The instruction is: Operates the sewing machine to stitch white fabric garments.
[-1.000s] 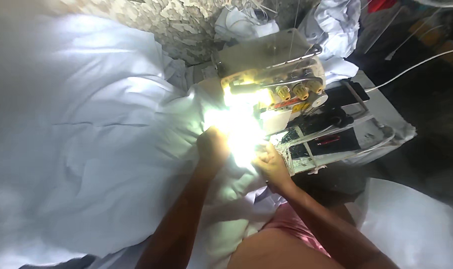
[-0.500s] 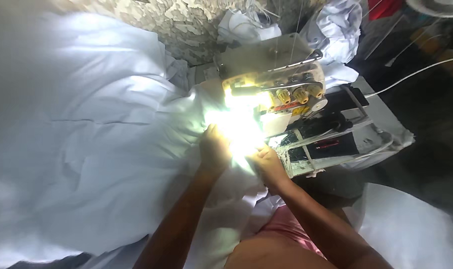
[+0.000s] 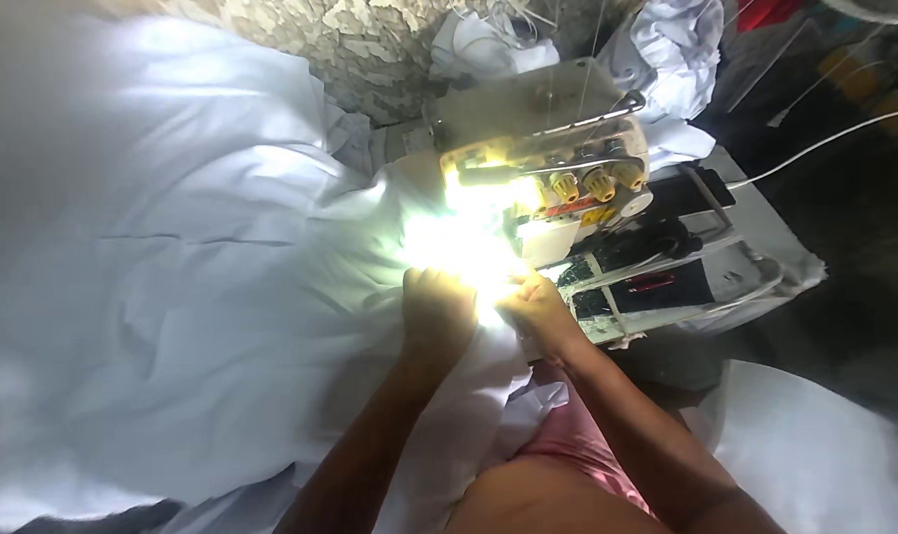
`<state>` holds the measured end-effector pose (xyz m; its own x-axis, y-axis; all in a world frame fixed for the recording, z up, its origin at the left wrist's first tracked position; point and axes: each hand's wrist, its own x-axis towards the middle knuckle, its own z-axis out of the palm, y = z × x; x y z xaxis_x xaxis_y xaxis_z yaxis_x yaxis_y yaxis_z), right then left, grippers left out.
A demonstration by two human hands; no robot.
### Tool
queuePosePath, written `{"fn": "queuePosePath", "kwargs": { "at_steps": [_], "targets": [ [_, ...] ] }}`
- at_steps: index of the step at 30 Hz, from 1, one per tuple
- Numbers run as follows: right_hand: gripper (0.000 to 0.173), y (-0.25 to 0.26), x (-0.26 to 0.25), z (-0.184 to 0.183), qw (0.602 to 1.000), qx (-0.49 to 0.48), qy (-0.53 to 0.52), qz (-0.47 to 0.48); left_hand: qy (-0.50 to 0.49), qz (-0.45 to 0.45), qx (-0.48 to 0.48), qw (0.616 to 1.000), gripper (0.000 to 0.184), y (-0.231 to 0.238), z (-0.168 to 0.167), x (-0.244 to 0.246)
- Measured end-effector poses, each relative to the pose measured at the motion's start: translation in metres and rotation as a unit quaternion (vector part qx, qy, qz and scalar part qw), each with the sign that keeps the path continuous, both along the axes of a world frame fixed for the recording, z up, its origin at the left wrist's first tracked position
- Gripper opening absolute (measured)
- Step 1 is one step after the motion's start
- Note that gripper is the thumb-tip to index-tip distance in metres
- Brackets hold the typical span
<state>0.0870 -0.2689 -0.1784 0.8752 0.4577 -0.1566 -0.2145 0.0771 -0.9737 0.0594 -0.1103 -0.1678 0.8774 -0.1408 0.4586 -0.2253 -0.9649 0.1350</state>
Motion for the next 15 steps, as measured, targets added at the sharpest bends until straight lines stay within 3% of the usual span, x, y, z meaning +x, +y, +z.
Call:
{"fn": "queuePosePath", "kwargs": {
  "at_steps": [8,13,15],
  "targets": [
    [0.051,-0.002,-0.007,-0.026,0.996,-0.046,-0.061,-0.043,-0.026,0.007,0.046,0.999,0.019,-0.006,-0.013,-0.004],
    [0.011,-0.005,-0.024,-0.045,0.99,-0.111,-0.063,-0.066,-0.035,0.027,0.055,0.998,0.02,-0.009,-0.018,-0.008],
    [0.006,-0.006,-0.029,-0.045,0.993,-0.09,-0.044,-0.069,-0.035,0.034,0.047,0.998,0.02,-0.012,-0.019,-0.009]
  ]
}}
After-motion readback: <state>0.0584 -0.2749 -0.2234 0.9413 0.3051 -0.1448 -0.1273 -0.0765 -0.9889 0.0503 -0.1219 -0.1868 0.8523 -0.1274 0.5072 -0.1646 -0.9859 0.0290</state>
